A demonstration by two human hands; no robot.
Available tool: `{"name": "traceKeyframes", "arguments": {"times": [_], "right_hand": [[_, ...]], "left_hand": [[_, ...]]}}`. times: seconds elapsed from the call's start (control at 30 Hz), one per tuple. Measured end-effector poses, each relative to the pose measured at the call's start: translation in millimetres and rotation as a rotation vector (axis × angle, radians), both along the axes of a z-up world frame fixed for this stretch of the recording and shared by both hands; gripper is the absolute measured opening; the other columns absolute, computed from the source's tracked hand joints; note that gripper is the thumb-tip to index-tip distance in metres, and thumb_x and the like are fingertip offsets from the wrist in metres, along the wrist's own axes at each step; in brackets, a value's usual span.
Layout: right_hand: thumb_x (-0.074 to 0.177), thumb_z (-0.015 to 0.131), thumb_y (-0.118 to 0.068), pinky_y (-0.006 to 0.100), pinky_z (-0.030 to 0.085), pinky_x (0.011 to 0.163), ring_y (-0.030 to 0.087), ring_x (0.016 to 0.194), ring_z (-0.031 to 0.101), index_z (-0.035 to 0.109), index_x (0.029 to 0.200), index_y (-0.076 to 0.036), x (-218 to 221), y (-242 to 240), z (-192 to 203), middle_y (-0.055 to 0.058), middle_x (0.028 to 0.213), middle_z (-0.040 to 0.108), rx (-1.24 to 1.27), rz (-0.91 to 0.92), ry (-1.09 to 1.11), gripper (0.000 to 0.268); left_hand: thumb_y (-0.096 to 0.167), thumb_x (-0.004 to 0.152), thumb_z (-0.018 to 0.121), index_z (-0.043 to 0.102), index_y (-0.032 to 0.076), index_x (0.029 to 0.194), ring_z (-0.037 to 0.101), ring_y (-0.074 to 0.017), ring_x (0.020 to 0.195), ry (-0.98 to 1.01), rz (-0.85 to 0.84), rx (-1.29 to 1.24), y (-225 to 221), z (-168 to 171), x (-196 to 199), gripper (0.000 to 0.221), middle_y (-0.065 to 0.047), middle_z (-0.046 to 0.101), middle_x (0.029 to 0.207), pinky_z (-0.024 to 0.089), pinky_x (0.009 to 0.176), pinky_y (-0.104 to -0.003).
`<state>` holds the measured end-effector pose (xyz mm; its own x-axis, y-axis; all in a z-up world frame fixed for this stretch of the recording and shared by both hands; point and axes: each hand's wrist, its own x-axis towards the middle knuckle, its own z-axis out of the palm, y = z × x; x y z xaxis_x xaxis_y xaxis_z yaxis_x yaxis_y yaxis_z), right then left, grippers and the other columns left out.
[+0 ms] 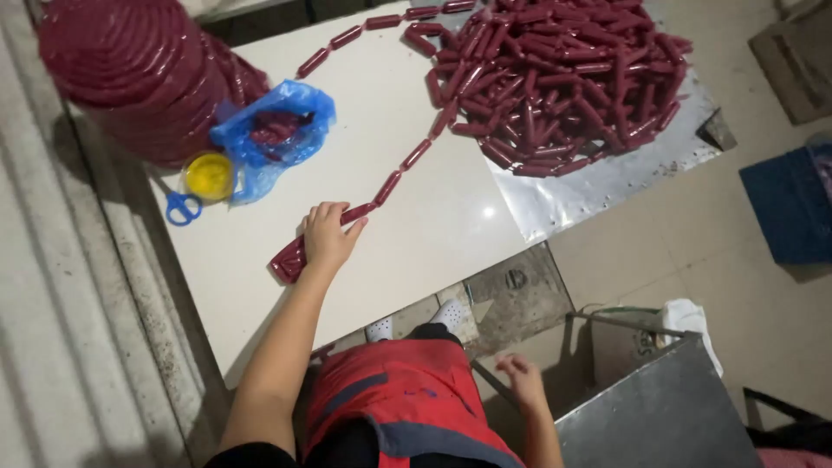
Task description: Manually twisting a long, continuous sausage casing into individual links on a production table.
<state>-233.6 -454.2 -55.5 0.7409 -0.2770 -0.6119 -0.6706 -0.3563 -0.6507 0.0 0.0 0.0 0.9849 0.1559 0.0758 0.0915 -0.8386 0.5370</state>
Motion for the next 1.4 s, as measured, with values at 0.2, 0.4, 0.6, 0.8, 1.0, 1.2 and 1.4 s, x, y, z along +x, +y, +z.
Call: {"name": "traceKeyframes", "arguments": {"times": [0.2, 0.4, 0.6, 0.8, 1.0, 1.2, 1.4], "right_hand": [[0.095, 0.071, -0.03, 0.029, 0.017, 0.039, 0.01, 0.044, 0.03, 0.053, 0.076, -0.019, -87, -41, 59, -0.003, 0.055, 0.035, 0.294, -0.483, 0.099, 0.029], [0.098, 0.07, -0.022, 0.042, 0.038, 0.07, 0.024, 0.078, 0.055, 0.068, 0.093, -0.006, -57, -41, 93, 0.012, 0.08, 0.058, 0.098, -0.433, -0.063, 0.017], [0.1, 0.066, -0.038, 0.036, 0.054, 0.064, 0.02, 0.069, 0.066, 0.078, 0.081, -0.005, 78, 92, 73, 0.008, 0.069, 0.07, 0.173, 0.522, -0.073, 0.04], [0.09, 0.073, -0.026, 0.053, 0.066, 0.069, 0.016, 0.048, 0.054, 0.07, 0.119, -0.004, 186, 249, 50, 0.005, 0.049, 0.046, 1.128, -0.014, 0.063, 0.036], [0.095, 0.073, -0.026, 0.036, 0.049, 0.103, 0.017, 0.11, 0.07, 0.078, 0.109, -0.023, 181, 257, 44, -0.003, 0.107, 0.077, 0.347, 0.62, -0.159, 0.015], [0.102, 0.063, -0.038, 0.057, 0.045, 0.109, 0.043, 0.132, 0.057, 0.068, 0.132, -0.002, 157, 72, 111, 0.027, 0.136, 0.064, 0.017, 0.072, -0.209, 0.047], [0.089, 0.073, -0.02, 0.03, 0.017, 0.041, 0.01, 0.045, 0.027, 0.044, 0.067, -0.015, -83, -91, 87, -0.002, 0.055, 0.029, 0.213, -0.682, -0.067, 0.037]], "left_hand": [[0.004, 0.09, 0.053, 0.072, 0.008, 0.108, 0.061, -0.0349, 0.107, 0.381, -0.071, 0.251, -51, 22, 69, 0.027, -0.012, 0.065, 0.111, 0.045, 0.098, -0.047], [0.013, 0.083, 0.07, 0.076, 0.007, 0.094, 0.068, -0.0307, 0.092, 0.266, -0.028, 0.266, -48, -40, 135, 0.014, -0.011, 0.068, 0.094, 0.05, 0.078, -0.047], [0.019, 0.094, 0.072, 0.063, -0.009, 0.126, 0.066, -0.0491, 0.097, -0.041, -0.003, 0.114, -105, 49, 5, 0.043, -0.027, 0.061, 0.106, 0.054, 0.082, -0.063], [-0.009, 0.072, 0.086, 0.066, 0.002, 0.123, 0.064, -0.0246, 0.092, 0.416, 0.589, -1.377, -63, -25, -166, 0.056, -0.009, 0.069, 0.105, 0.053, 0.077, -0.036], [0.035, 0.086, 0.088, 0.057, 0.002, 0.135, 0.04, -0.0355, 0.143, 0.125, 0.662, -0.824, 18, 161, -88, 0.067, -0.022, 0.048, 0.139, 0.033, 0.12, -0.048], [0.041, 0.078, 0.076, 0.063, 0.017, 0.111, 0.062, -0.0376, 0.109, 0.134, 0.235, 0.056, -59, -1, 100, 0.044, -0.01, 0.066, 0.109, 0.046, 0.092, -0.054], [0.035, 0.084, 0.074, 0.041, 0.006, 0.131, 0.052, -0.0478, 0.12, 0.26, 0.311, 0.031, -93, 25, 125, 0.064, -0.031, 0.056, 0.128, 0.034, 0.107, -0.06]]}}
